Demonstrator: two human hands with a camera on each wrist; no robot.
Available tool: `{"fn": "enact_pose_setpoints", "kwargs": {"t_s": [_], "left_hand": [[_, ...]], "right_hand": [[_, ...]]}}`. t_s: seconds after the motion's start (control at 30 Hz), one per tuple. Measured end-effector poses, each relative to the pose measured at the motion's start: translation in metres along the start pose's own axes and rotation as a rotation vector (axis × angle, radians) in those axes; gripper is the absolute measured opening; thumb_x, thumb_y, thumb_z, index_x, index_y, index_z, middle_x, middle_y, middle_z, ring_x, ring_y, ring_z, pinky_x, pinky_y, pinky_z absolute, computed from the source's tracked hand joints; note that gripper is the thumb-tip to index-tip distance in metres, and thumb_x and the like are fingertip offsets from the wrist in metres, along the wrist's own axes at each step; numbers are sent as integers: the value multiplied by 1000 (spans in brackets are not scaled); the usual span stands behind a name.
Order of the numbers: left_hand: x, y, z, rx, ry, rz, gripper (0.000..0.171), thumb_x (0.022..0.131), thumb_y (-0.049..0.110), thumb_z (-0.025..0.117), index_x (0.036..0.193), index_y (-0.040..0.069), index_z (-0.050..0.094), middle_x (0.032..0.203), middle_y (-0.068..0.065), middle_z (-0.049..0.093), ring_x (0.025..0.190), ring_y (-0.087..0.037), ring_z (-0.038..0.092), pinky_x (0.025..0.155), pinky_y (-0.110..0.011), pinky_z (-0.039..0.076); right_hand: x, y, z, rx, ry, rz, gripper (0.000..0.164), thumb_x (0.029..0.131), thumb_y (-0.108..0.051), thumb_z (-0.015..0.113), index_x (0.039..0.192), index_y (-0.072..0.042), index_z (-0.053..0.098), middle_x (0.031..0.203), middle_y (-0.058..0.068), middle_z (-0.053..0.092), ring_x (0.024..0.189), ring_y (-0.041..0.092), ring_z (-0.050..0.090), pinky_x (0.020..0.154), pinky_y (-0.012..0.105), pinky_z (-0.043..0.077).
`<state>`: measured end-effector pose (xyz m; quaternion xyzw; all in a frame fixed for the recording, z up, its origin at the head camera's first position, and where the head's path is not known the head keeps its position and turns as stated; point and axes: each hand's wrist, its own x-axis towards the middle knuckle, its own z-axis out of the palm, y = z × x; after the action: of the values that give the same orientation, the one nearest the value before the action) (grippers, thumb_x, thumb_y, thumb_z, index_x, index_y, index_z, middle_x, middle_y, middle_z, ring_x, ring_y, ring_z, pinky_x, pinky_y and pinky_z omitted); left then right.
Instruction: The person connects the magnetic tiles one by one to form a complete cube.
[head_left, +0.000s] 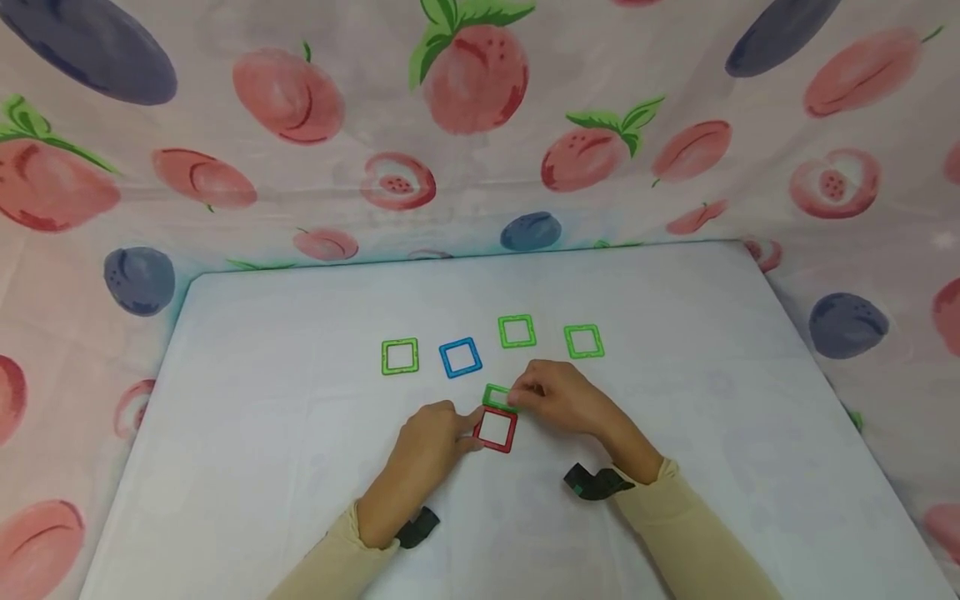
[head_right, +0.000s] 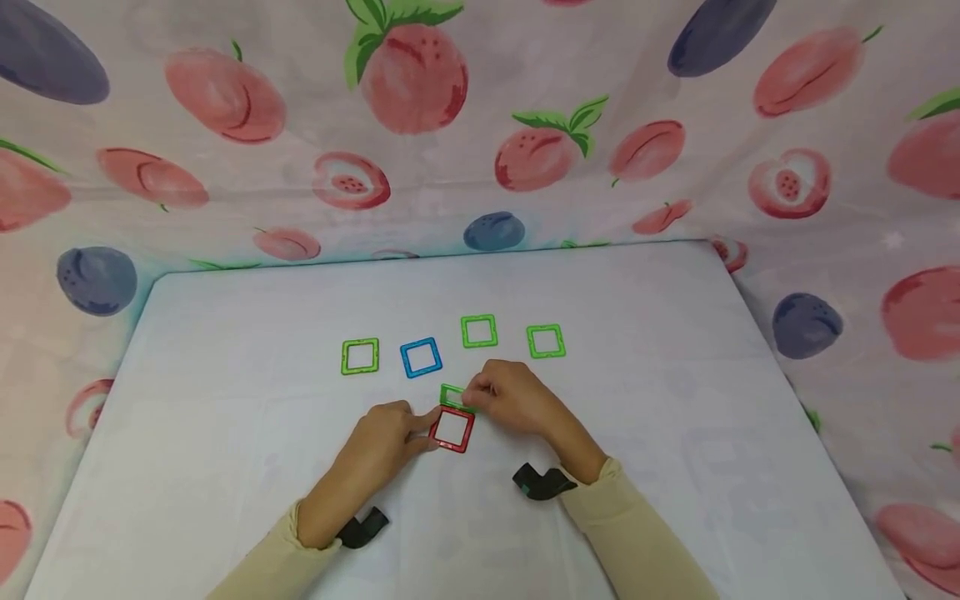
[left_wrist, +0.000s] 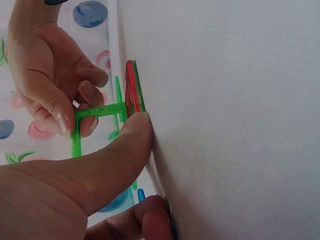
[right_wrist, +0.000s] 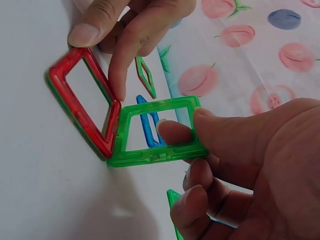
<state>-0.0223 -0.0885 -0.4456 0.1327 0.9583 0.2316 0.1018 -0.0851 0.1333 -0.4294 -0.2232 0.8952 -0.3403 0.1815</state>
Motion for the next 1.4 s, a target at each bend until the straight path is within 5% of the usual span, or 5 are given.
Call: {"fn": "enact_pose_setpoints", "kwargs": {"t_s": [0.3, 0.5, 0.87, 1.13, 1.4], "left_hand": [[0, 2, 1, 24, 9, -10, 52, 81, 28, 87, 130, 19, 72, 74, -6, 63, 60, -13, 45, 51, -23, 34], [2, -6, -5, -105, -23, -24, 53, 88, 31, 81, 137, 15, 67, 65, 1, 55, 58, -12, 46, 53, -23, 35], [9, -17, -12, -334, 71, -59, 40, 101, 23, 65, 139, 10, 63, 78, 3, 62, 67, -12, 52, 64, -29, 45], [9, -15, -10, -368, 131, -17, 24, 105, 24, 58, 124, 17, 72, 78, 4, 64, 73, -11, 56, 67, -27, 45], [9, -19, -10, -358, 115, -20, 21, 105, 24, 59, 116, 15, 74, 78, 4, 64, 73, -11, 55, 66, -27, 44]], "right_hand": [[-3, 2, 2, 18, 55, -20, 15, 94, -23, 75, 106, -16, 80, 87, -7, 67, 75, 10, 54, 68, 25, 46], [3, 5, 3, 16, 105, -15, 15, 94, -23, 75, 107, -17, 81, 88, -8, 72, 77, 9, 57, 70, 25, 48], [30, 1, -1, 10, -6, -72, 11, 96, -27, 73, 102, -23, 80, 86, -11, 72, 76, 11, 54, 66, 24, 43], [34, 1, 2, 83, -48, -73, 13, 97, -28, 72, 104, -21, 80, 94, -11, 75, 85, 11, 58, 74, 26, 48], [31, 6, 0, 79, -3, -1, 21, 100, -33, 67, 113, -22, 78, 103, -8, 75, 91, 14, 60, 80, 31, 50]]}}
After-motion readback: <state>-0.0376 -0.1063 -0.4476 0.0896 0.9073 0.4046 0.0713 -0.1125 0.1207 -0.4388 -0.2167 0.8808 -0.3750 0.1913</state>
